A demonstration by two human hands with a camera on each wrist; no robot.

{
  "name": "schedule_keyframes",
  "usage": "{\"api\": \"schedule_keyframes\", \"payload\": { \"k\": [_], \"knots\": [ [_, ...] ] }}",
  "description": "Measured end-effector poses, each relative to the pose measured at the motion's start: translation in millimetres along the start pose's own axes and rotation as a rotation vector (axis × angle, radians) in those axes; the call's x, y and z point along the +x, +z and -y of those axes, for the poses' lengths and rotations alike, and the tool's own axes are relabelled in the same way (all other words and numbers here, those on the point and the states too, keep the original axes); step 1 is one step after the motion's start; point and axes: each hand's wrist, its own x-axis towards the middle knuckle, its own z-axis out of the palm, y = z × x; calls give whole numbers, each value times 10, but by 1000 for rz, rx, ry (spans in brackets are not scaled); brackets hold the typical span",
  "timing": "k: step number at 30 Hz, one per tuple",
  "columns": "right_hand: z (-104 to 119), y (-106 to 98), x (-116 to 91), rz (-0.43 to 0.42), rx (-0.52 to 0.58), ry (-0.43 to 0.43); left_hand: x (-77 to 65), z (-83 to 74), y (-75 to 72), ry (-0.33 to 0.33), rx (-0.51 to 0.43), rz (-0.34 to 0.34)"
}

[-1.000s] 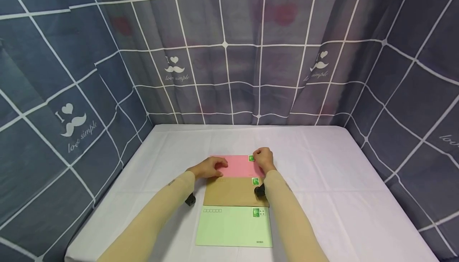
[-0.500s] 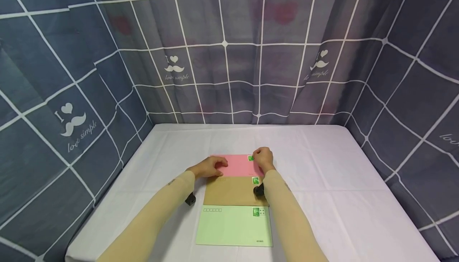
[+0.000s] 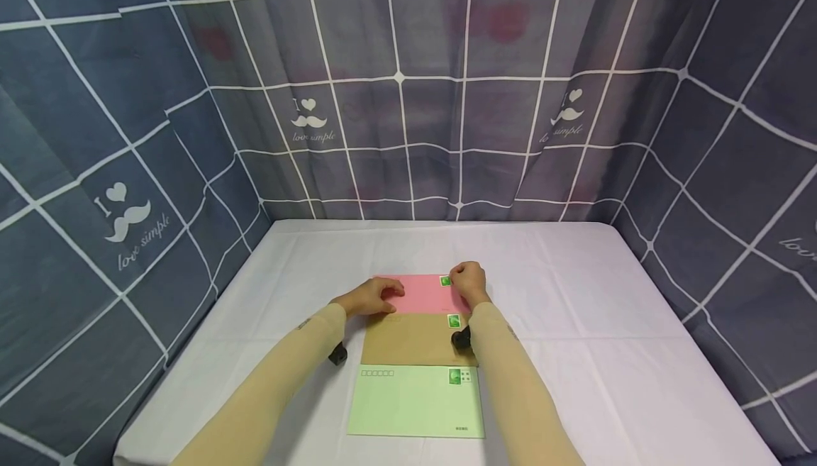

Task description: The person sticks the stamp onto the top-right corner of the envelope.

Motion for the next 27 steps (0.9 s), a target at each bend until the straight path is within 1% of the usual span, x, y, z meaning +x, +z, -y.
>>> {"api": "schedule_keyframes", "payload": {
  "k": [4, 10, 15, 20, 22, 24, 27],
  "knots": [
    [-31, -12, 22, 4, 21, -1, 3, 3, -9, 1, -5, -3],
    [-89, -48, 45, 31, 75, 18, 5, 22, 6, -9, -21, 11],
    [-121, -87, 47, 69, 131, 22, 6, 23, 15, -8, -29, 9],
    [-109, -139, 23, 115, 161, 1, 7, 18, 11, -6, -33, -2],
    [-90, -168, 6, 134, 132, -28, 10, 19, 11, -2, -31, -4],
    [-66, -190, -12, 158, 75, -67, 19, 28, 12, -1, -25, -3],
    [-21, -213, -50, 182, -70, -173, 31, 47, 15, -10, -9, -3]
  ]
}}
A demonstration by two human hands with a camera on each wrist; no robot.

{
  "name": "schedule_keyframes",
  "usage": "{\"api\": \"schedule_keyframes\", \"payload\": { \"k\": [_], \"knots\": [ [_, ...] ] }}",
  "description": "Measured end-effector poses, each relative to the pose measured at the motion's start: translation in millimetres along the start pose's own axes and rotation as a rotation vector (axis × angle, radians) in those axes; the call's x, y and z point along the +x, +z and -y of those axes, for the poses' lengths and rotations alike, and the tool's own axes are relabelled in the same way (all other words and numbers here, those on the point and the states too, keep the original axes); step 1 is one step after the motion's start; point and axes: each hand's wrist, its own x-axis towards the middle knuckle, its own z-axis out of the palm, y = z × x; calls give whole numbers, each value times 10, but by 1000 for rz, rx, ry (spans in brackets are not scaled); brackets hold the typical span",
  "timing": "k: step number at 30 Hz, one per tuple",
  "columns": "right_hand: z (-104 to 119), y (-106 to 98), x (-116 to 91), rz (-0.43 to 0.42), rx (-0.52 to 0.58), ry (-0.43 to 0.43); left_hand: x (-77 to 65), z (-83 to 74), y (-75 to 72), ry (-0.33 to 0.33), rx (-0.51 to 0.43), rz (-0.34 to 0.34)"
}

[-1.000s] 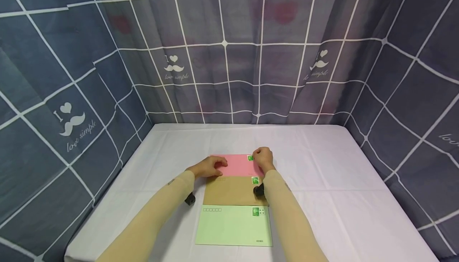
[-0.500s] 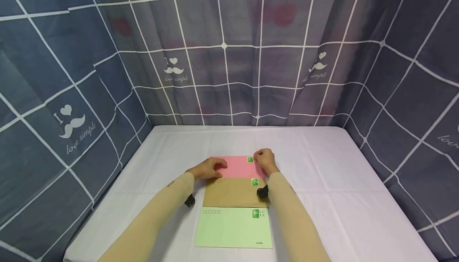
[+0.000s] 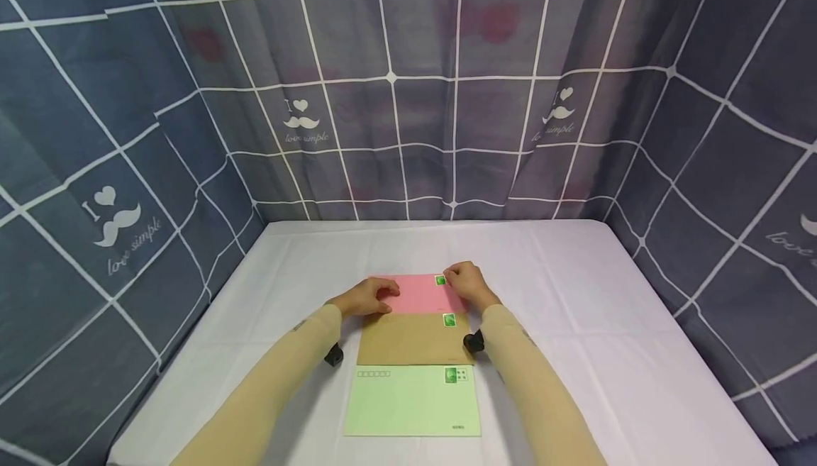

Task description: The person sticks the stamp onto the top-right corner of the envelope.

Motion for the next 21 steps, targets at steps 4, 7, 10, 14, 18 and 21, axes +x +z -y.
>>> {"api": "schedule_keyframes", "payload": {
  "k": [4, 7, 10, 14, 18, 21],
  "knots": [
    [64, 17, -38, 50, -163, -116, -3, 27, -4, -23, 7, -4],
    [98, 23, -85, 109, -266, -180, 0, 44, 3, -19, -2, -1],
    [111, 14, -146, 173, -381, -245, 2, 56, 15, -7, -7, 6],
    [102, -2, -211, 255, -498, -295, 2, 61, 16, 3, 0, 8],
    [95, -20, -241, 331, -523, -292, 11, 54, 4, 2, -5, 8],
    [101, -23, -242, 371, -521, -268, 25, 41, -8, 2, -14, 5]
  ]
}}
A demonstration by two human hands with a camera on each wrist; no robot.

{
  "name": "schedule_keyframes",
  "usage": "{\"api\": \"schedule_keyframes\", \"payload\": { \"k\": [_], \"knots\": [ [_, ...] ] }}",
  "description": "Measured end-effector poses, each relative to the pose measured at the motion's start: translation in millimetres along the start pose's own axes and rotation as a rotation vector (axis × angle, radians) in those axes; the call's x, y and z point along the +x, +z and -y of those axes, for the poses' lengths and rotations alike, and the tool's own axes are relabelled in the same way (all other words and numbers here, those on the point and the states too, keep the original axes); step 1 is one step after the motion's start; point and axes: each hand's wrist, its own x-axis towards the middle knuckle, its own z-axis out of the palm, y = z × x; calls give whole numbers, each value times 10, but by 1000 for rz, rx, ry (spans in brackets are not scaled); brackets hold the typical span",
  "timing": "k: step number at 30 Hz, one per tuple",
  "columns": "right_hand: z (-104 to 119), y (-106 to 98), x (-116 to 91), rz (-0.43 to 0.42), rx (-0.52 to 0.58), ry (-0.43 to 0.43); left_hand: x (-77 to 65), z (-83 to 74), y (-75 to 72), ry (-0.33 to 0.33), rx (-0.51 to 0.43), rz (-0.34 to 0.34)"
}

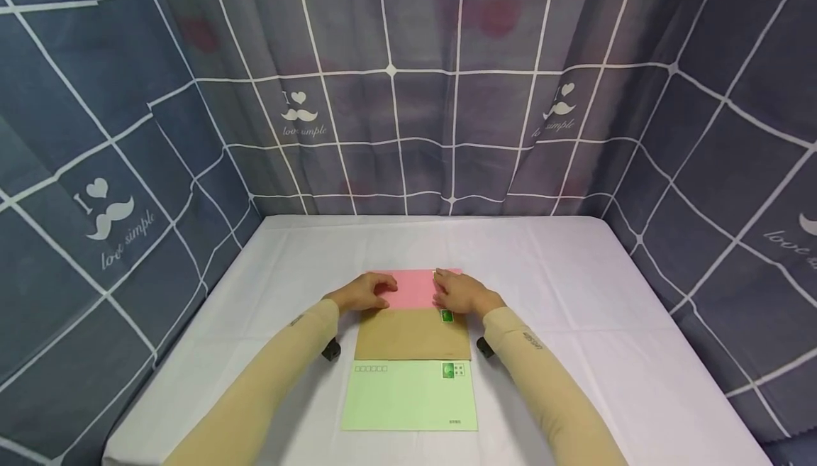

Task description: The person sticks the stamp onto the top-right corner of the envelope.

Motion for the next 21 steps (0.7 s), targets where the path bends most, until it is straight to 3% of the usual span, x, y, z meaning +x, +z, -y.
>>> {"api": "schedule_keyframes", "payload": {
  "k": [10, 21],
  "knots": [
    [-8, 32, 30, 91, 31, 64, 11, -10, -9, -15, -16, 14],
    [96, 5, 80, 140, -18, 115, -9, -34, -36, -37, -31, 16]
  ]
}}
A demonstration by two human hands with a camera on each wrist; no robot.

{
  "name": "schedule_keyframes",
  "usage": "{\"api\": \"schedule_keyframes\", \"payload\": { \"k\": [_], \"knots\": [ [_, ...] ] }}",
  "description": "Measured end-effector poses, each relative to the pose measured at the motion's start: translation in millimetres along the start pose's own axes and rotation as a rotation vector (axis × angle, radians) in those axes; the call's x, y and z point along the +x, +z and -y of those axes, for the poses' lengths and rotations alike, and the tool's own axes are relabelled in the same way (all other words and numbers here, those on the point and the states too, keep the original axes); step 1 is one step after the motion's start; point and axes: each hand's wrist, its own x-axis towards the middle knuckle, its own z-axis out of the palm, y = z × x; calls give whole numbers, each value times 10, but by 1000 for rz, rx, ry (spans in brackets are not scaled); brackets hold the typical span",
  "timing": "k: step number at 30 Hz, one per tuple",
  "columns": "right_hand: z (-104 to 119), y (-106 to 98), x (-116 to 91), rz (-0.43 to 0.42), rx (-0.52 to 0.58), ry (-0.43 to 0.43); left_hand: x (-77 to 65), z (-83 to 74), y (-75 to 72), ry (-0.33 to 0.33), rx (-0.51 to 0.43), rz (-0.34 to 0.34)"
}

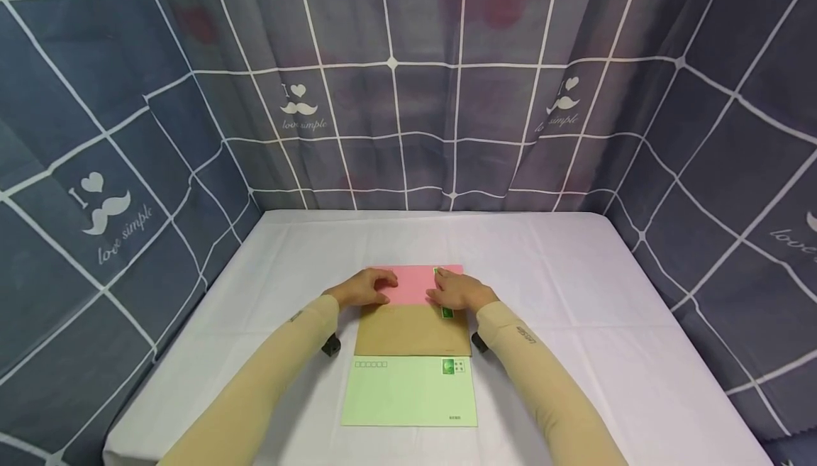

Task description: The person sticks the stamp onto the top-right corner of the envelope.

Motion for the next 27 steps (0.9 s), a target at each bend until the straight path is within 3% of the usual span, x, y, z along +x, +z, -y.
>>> {"api": "schedule_keyframes", "payload": {
  "k": [7, 27],
  "knots": [
    [60, -5, -15, 11, 11, 46, 7, 0, -5, 26, 5, -3],
    [96, -9, -44, 4, 12, 89, 18, 5, 13, 9, 18, -8]
  ]
}}
